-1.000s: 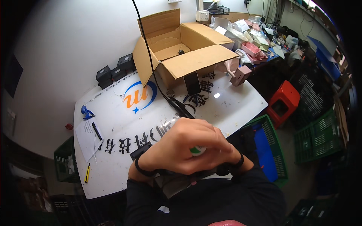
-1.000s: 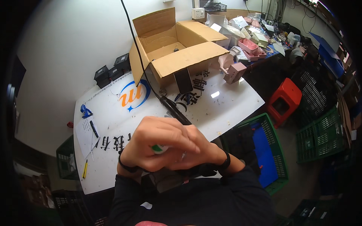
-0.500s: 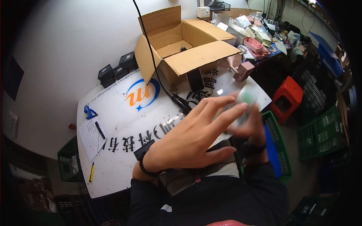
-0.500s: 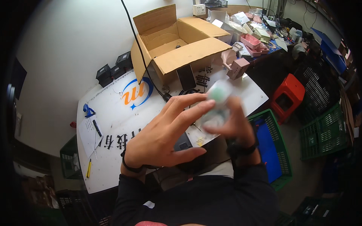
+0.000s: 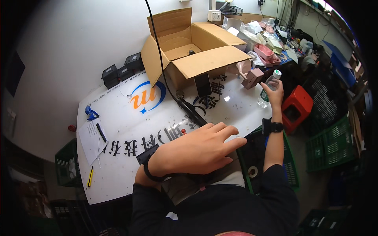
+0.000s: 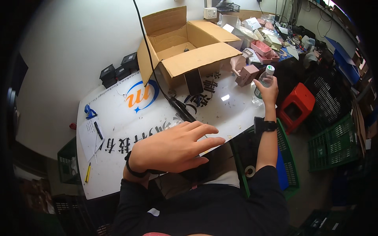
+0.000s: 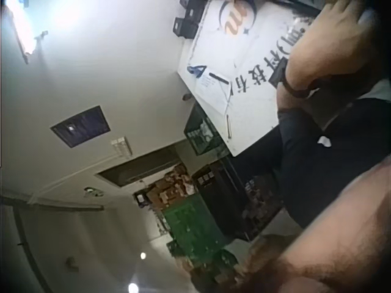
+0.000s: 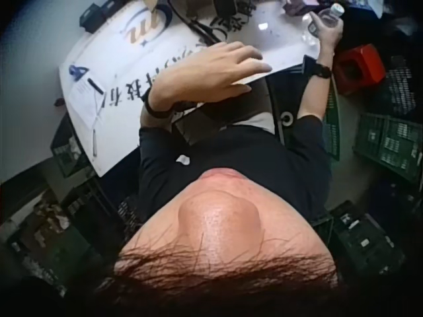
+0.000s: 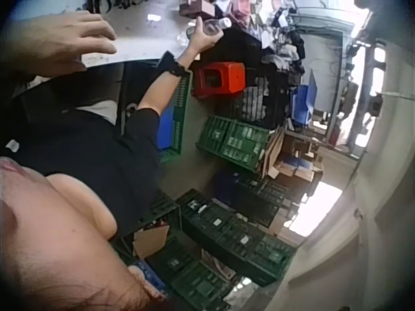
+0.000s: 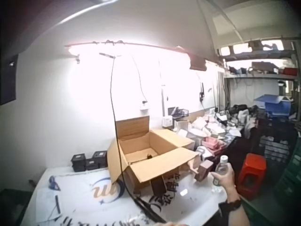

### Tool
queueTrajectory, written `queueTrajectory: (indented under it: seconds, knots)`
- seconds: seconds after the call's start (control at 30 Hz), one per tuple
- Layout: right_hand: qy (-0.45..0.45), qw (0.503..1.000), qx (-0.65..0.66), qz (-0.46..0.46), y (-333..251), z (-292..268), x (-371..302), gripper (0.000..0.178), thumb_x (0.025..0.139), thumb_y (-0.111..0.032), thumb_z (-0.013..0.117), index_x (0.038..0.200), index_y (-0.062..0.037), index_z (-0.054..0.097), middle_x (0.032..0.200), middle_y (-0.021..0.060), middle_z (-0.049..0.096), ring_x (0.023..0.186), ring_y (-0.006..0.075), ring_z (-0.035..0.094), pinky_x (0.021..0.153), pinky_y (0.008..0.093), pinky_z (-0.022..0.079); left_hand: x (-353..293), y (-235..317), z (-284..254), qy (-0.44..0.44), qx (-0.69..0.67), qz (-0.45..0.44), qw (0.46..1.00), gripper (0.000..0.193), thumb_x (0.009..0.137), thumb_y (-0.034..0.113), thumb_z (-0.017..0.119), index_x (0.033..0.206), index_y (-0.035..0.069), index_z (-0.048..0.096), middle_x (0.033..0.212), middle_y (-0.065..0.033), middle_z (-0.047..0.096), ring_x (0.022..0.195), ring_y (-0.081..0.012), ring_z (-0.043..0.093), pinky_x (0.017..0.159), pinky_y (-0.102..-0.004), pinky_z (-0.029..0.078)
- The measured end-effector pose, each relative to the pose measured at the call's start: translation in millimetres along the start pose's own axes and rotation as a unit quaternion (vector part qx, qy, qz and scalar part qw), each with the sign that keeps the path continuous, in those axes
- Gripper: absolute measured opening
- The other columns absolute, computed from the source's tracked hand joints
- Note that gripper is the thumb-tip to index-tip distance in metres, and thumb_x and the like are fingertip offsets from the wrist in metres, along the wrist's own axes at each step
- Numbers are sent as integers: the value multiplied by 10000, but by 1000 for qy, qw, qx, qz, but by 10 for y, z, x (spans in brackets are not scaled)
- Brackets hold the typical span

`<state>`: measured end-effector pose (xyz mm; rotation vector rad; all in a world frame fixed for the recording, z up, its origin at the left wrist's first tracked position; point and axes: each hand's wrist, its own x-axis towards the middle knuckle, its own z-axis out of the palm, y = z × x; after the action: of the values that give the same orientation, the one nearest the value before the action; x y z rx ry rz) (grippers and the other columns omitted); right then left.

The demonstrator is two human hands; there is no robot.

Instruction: Assemble and inspect electronic components and portable devices at a factory workstation.

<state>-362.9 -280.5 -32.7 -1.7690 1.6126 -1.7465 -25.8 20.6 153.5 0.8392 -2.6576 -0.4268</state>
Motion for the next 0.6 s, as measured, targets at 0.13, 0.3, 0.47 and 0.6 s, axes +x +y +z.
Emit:
queueTrajectory:
  seconds: [0.13, 0.3, 0.47, 0.6]
  knots:
    - [212, 928, -258, -167, -315, -101, -118, 499, 806, -246, 901, 1148, -27, 611, 921, 74, 692, 861, 190, 672, 778, 322, 544, -55, -50, -16, -30, 7, -16, 999, 507, 946, 231, 703, 1391, 56, 536, 1279, -164, 585, 1162, -340, 594, 997, -423, 480]
    - [20, 979, 196, -47, -1038, -2, -652, 243, 923, -159, 771, 1085, -38, 637, 876, 23, 653, 799, 134, 620, 740, 264, 514, -78, -49, -23, -60, 54, -71, 994, 520, 943, 270, 707, 1381, 44, 541, 1201, -146, 620, 1121, -324, 609, 963, -410, 480]
    - [-513, 836, 81, -178, -1688, 894, -1179, 472, 867, -363, 797, 1182, -36, 666, 1123, 186, 679, 1063, 308, 668, 920, 390, 534, -95, 113, 10, -121, 43, -39, 991, 572, 936, 322, 710, 1396, 37, 524, 1136, -134, 633, 1080, -313, 617, 933, -406, 481]
    - [-638, 723, -8, -266, -1678, 1636, -1409, 624, 846, -467, 791, 1259, -33, 616, 1273, 269, 589, 1100, 444, 633, 1007, 467, 489, -85, 174, 57, -144, 29, -8, 989, 608, 930, 345, 712, 1411, 33, 511, 1123, -134, 630, 1068, -306, 617, 929, -407, 481]
